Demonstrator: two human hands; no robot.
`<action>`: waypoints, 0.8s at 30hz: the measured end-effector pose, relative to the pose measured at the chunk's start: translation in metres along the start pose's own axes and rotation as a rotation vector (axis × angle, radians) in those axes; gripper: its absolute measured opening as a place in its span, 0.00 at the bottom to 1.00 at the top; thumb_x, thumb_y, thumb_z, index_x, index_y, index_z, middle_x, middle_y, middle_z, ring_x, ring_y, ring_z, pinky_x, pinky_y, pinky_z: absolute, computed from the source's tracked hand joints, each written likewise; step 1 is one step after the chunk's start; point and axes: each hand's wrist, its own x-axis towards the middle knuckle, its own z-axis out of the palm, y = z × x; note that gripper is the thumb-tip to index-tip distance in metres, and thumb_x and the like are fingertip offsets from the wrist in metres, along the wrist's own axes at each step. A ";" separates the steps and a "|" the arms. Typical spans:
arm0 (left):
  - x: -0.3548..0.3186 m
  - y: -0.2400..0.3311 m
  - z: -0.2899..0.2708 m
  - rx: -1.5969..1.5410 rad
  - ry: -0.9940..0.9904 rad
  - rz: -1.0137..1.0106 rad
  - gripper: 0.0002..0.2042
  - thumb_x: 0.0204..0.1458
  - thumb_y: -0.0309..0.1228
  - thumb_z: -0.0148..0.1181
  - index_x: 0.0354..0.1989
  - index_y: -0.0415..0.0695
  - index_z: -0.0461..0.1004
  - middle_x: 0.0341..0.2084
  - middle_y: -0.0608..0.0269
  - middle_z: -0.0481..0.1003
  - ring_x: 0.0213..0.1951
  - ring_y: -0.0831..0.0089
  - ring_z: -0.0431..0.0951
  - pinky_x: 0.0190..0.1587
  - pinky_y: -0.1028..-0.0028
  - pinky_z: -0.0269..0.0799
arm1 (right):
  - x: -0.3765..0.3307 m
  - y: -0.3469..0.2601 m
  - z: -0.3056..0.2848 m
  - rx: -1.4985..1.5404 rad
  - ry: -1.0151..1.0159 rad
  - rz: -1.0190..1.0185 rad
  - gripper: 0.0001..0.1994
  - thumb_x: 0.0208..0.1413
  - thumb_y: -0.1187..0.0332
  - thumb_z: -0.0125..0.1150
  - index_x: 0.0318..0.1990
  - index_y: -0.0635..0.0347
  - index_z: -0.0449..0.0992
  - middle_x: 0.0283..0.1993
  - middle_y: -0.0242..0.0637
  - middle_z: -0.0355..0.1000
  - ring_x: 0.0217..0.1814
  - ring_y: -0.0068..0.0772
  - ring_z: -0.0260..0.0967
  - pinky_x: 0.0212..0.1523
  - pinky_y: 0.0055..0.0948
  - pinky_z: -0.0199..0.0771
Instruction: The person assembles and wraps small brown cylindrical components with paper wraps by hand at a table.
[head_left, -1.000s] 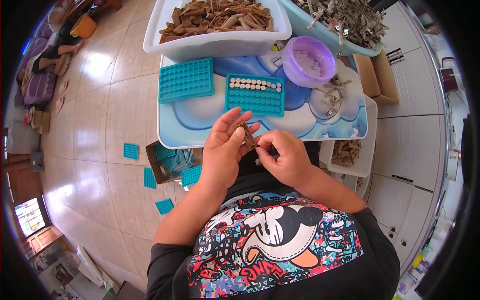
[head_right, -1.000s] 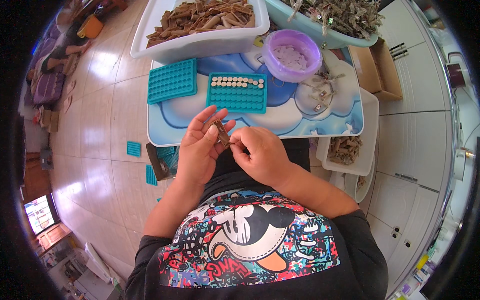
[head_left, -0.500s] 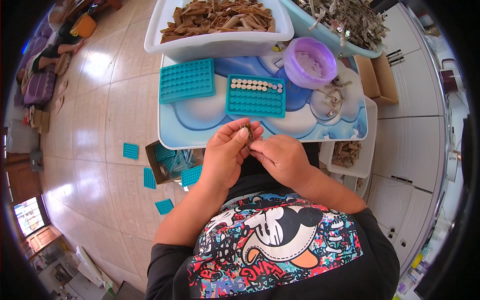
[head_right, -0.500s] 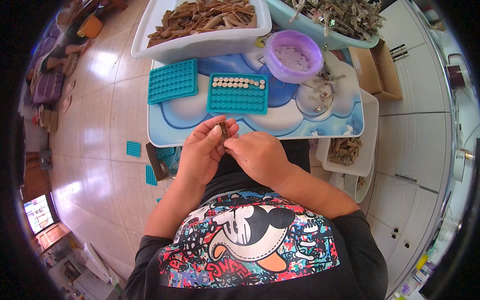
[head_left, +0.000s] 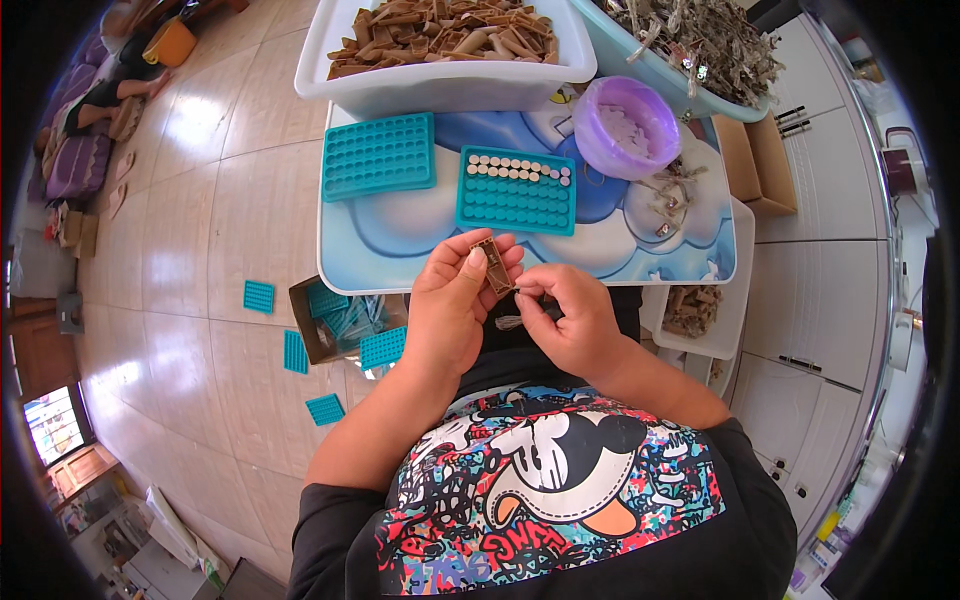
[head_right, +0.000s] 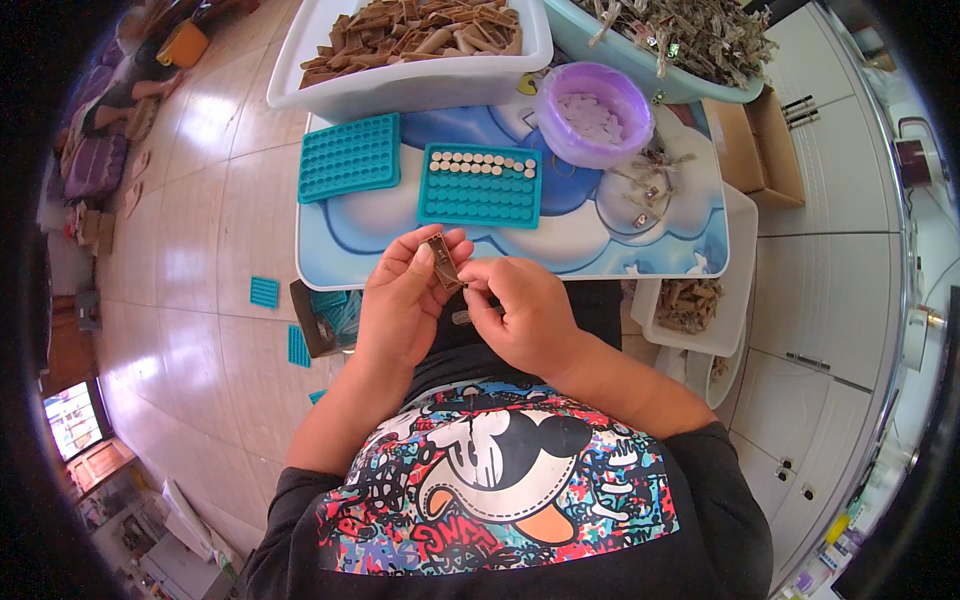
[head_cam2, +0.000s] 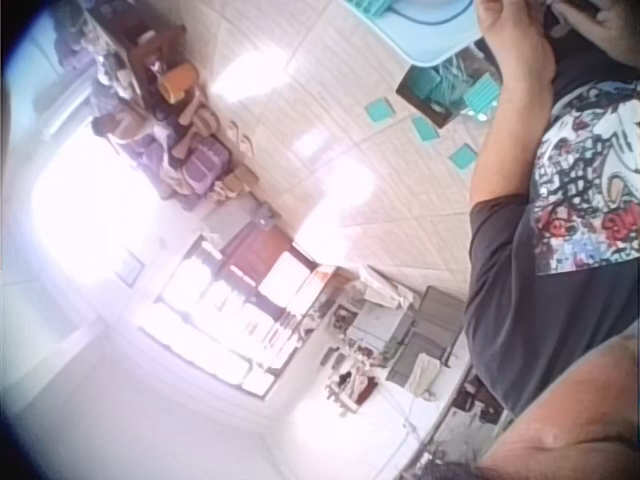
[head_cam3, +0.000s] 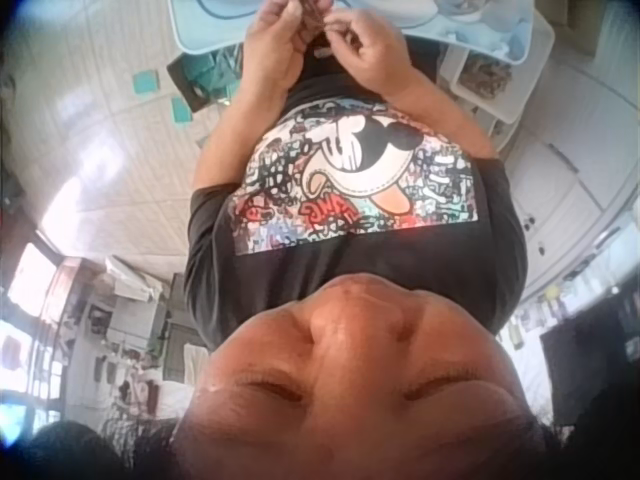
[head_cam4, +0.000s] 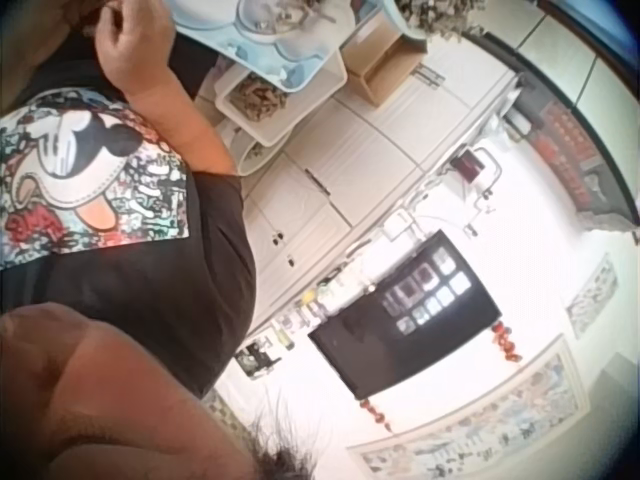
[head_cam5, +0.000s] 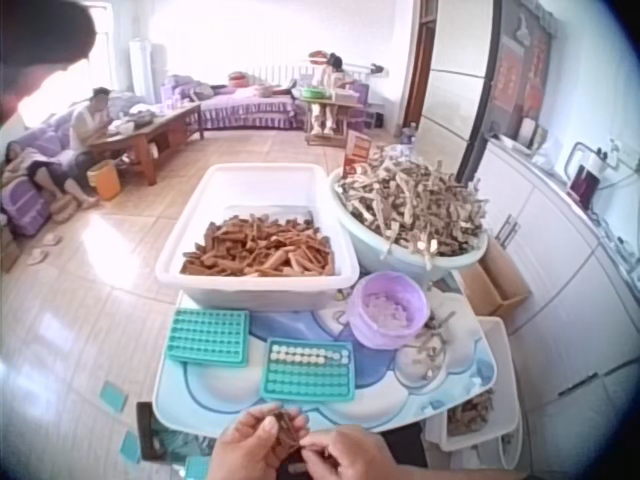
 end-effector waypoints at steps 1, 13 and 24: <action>-0.001 0.001 0.001 -0.012 0.001 -0.007 0.11 0.61 0.28 0.45 0.49 0.38 0.63 0.46 0.51 0.70 0.49 0.63 0.73 0.50 0.67 0.72 | 0.001 0.000 0.000 0.032 0.012 0.007 0.13 0.42 0.79 0.61 0.38 0.57 0.70 0.24 0.36 0.69 0.24 0.41 0.67 0.25 0.36 0.64; -0.002 -0.001 0.005 0.010 0.038 -0.031 0.10 0.61 0.29 0.46 0.48 0.38 0.63 0.43 0.52 0.71 0.46 0.65 0.74 0.48 0.68 0.73 | 0.001 -0.005 -0.004 0.115 -0.040 0.015 0.11 0.45 0.79 0.58 0.37 0.58 0.71 0.24 0.38 0.69 0.24 0.41 0.66 0.26 0.35 0.65; -0.004 -0.001 0.006 0.036 0.037 -0.005 0.10 0.61 0.29 0.45 0.47 0.38 0.63 0.42 0.53 0.71 0.45 0.67 0.75 0.46 0.70 0.74 | 0.006 -0.011 -0.008 0.056 -0.139 0.023 0.10 0.46 0.78 0.59 0.38 0.58 0.72 0.28 0.40 0.72 0.30 0.43 0.71 0.30 0.35 0.69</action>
